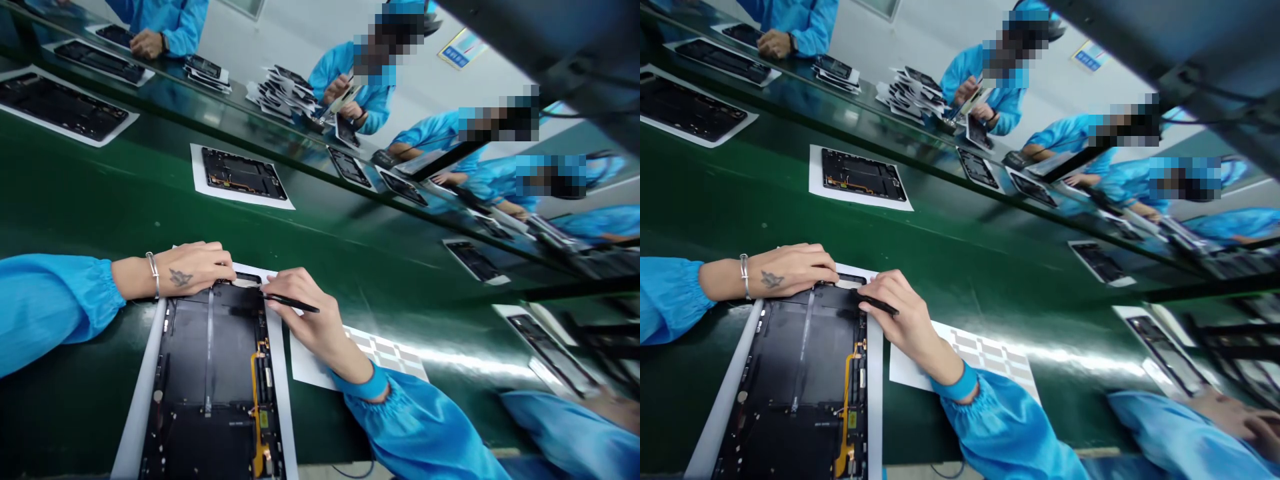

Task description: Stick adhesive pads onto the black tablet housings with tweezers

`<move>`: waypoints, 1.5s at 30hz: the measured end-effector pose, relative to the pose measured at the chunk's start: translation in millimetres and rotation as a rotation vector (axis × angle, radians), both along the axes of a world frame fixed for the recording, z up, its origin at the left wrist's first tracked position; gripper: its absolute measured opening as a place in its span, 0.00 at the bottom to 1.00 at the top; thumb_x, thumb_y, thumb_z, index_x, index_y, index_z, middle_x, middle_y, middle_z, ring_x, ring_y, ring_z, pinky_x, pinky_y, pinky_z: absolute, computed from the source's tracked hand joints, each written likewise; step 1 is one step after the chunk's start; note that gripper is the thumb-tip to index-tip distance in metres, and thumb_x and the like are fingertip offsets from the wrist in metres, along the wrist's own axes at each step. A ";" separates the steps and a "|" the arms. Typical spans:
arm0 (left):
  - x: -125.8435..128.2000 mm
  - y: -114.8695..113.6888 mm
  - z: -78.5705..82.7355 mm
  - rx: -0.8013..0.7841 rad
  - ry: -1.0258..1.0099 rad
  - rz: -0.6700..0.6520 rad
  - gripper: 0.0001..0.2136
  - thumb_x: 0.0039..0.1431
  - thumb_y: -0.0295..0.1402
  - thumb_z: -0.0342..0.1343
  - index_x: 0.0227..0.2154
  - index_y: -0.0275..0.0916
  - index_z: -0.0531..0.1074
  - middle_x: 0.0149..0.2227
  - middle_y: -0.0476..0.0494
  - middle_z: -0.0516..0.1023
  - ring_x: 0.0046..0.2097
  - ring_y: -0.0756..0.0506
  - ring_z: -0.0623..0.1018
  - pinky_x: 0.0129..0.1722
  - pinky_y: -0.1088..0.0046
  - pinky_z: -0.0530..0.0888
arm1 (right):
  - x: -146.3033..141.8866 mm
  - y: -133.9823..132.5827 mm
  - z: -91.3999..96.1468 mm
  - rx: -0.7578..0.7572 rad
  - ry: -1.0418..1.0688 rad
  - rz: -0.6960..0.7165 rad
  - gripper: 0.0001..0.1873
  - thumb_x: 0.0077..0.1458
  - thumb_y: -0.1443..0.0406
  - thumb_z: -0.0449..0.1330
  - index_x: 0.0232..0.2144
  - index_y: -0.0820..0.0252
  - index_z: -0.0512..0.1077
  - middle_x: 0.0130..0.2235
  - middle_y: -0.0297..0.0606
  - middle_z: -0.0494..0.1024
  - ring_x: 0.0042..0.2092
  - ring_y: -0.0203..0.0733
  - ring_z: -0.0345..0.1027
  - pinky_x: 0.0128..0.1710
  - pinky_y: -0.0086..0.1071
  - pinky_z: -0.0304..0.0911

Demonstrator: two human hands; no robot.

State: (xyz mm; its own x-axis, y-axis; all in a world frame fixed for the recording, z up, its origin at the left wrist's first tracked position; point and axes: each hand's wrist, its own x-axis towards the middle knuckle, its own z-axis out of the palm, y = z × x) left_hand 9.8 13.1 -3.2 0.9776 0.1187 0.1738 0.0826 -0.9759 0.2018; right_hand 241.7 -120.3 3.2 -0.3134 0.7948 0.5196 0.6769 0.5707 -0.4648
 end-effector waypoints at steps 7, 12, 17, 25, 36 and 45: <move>1.6 -1.4 3.1 0.116 0.035 0.004 0.16 0.68 0.25 0.47 0.52 0.44 0.73 0.49 0.42 0.76 0.46 0.43 0.72 0.40 0.70 0.68 | 2.1 0.4 2.1 -0.013 0.045 -0.081 0.08 0.66 0.62 0.57 0.38 0.54 0.77 0.33 0.39 0.80 0.40 0.47 0.72 0.40 0.41 0.69; 2.5 -3.7 3.4 0.205 0.045 -0.003 0.18 0.67 0.25 0.48 0.56 0.44 0.71 0.46 0.40 0.76 0.43 0.43 0.73 0.36 0.69 0.66 | 6.7 5.7 0.8 -0.203 0.255 -0.359 0.18 0.63 0.50 0.57 0.32 0.56 0.78 0.34 0.40 0.80 0.37 0.45 0.74 0.36 0.37 0.70; 1.9 -5.3 2.1 0.261 0.064 -0.002 0.14 0.68 0.24 0.47 0.49 0.42 0.74 0.47 0.39 0.77 0.43 0.43 0.73 0.37 0.67 0.65 | 11.4 14.9 -8.7 -0.435 0.584 -0.463 0.25 0.53 0.43 0.63 0.32 0.59 0.78 0.32 0.40 0.80 0.34 0.45 0.76 0.37 0.39 0.74; 2.1 -3.9 -1.5 0.253 0.027 0.000 0.12 0.67 0.24 0.49 0.48 0.41 0.74 0.46 0.40 0.78 0.43 0.43 0.73 0.37 0.68 0.65 | 7.3 17.2 -14.4 -0.523 0.761 -0.474 0.24 0.50 0.44 0.67 0.30 0.60 0.78 0.29 0.38 0.79 0.33 0.41 0.74 0.39 0.38 0.74; 0.9 -4.5 0.5 0.258 0.027 -0.012 0.14 0.66 0.23 0.49 0.50 0.41 0.74 0.46 0.39 0.77 0.42 0.43 0.73 0.36 0.68 0.66 | 4.7 16.1 -16.0 -0.478 0.769 -0.474 0.22 0.51 0.46 0.66 0.30 0.60 0.78 0.28 0.37 0.78 0.33 0.41 0.76 0.39 0.39 0.75; -1.5 -3.2 -0.3 0.229 -0.016 -0.013 0.13 0.67 0.24 0.48 0.48 0.42 0.74 0.45 0.40 0.77 0.42 0.44 0.73 0.35 0.69 0.65 | 8.5 19.1 -20.5 -0.450 0.731 -0.497 0.23 0.51 0.45 0.66 0.29 0.60 0.77 0.29 0.38 0.78 0.31 0.42 0.75 0.37 0.39 0.74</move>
State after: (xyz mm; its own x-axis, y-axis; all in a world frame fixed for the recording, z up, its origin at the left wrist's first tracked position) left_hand 8.3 10.0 -3.6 0.9757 0.0617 0.2102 0.0682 -0.9974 -0.0241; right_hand 250.2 -101.2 -17.3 0.3861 0.9198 0.0700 0.2522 -0.0323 -0.9671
